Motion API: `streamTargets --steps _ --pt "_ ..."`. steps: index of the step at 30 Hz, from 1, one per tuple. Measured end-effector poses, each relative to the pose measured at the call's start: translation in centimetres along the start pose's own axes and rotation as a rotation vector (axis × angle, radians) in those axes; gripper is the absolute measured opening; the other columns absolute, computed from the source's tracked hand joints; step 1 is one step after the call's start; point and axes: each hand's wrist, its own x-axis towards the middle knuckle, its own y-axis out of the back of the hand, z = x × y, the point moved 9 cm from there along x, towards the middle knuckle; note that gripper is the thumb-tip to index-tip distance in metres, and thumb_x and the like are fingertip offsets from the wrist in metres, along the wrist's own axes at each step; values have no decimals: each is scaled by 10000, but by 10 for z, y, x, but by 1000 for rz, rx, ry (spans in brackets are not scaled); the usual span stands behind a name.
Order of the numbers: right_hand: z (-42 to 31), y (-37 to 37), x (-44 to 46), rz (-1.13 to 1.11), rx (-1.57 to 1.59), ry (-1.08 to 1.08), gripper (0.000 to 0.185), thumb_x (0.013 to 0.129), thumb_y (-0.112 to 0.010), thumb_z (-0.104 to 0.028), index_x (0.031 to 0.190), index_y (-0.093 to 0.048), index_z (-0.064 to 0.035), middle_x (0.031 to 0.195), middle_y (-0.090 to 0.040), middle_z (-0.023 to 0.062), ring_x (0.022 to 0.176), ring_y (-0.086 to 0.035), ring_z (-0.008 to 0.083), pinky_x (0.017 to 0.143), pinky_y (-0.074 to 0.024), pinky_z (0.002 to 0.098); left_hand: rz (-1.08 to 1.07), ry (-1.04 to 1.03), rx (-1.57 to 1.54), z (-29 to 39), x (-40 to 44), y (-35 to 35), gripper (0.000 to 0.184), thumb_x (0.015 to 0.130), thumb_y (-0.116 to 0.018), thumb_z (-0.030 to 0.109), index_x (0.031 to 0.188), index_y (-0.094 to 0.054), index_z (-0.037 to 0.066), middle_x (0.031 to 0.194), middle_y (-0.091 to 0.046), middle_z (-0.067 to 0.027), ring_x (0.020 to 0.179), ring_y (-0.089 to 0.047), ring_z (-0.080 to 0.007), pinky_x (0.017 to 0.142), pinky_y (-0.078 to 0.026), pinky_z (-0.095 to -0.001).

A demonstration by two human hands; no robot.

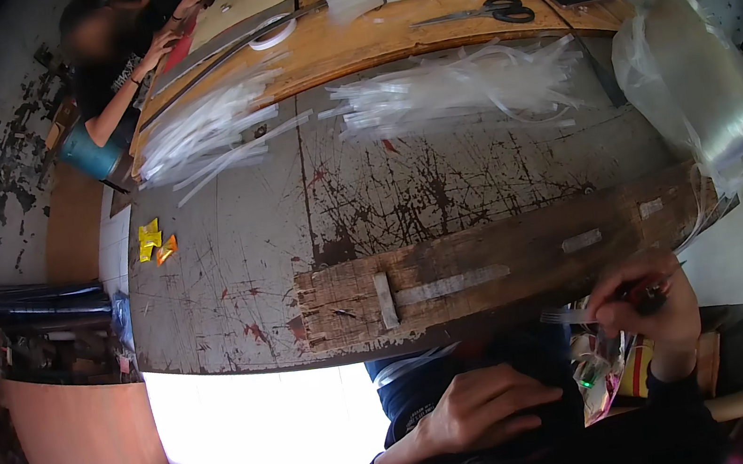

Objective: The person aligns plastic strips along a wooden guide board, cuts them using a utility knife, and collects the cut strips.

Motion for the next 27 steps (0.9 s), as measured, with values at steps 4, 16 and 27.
streamTargets --steps 4,16,27 --pt "-7 -28 37 -216 -258 -92 163 748 -641 -136 788 -604 17 623 -594 51 532 -558 80 480 -413 204 150 -254 -620 40 10 25 235 830 -571 200 892 -594 -26 760 -567 -104 629 -572 -204 520 -456 -283" --pt "0 -87 88 -513 -528 -156 247 802 -589 -233 717 -574 -2 543 -568 33 448 -534 110 438 -401 254 85 -347 -1269 70 51 12 376 757 -627 348 878 -568 -3 803 -521 -31 667 -395 -91 552 -298 -190" --pt "13 -91 96 -521 -500 -287 208 799 -602 -177 710 -547 2 538 -554 30 408 -511 82 395 -404 226 52 -282 -1241 65 60 9 218 731 -613 242 773 -608 28 762 -489 -36 595 -404 -105 509 -332 -208"
